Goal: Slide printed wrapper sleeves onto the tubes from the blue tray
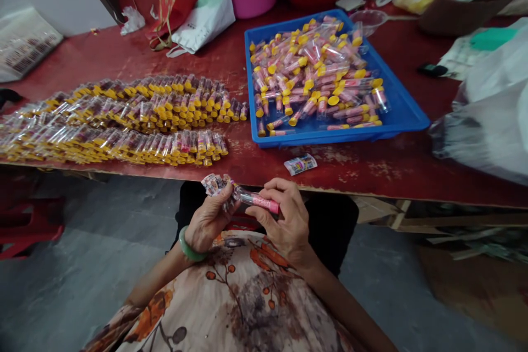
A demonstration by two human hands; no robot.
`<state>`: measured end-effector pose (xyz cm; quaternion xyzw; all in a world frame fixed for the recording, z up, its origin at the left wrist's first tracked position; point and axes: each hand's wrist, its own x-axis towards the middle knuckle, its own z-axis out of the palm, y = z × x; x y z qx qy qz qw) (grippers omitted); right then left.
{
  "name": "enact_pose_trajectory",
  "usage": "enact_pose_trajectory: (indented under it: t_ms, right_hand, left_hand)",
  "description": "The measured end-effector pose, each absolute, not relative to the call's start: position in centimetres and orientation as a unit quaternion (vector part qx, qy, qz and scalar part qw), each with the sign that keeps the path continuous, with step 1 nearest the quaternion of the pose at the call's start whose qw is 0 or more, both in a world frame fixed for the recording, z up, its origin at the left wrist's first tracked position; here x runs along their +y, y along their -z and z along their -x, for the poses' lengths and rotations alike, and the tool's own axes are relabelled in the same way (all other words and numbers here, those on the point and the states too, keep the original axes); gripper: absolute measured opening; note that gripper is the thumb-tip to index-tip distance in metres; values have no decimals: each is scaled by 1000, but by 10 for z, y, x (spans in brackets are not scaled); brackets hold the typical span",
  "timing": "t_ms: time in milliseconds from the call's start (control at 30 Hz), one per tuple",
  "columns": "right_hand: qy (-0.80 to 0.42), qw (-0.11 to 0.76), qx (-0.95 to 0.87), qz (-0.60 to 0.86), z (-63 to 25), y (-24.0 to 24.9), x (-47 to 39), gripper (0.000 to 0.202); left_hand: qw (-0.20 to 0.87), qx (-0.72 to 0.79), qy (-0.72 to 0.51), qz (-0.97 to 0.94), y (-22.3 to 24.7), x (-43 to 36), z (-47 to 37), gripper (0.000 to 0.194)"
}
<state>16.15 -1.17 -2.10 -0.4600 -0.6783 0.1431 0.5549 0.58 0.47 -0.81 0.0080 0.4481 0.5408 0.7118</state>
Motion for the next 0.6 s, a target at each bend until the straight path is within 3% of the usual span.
enact_pose_trajectory:
  t_ms: [333, 600]
  right_hand:
    - [55, 518, -716, 465, -142, 32, -19, 34]
    - [118, 480, -732, 469, -136, 44, -20, 37]
  left_hand:
    - [720, 419, -552, -43, 20, 3, -4, 30]
    - [683, 442, -574, -92, 23, 5, -2, 36]
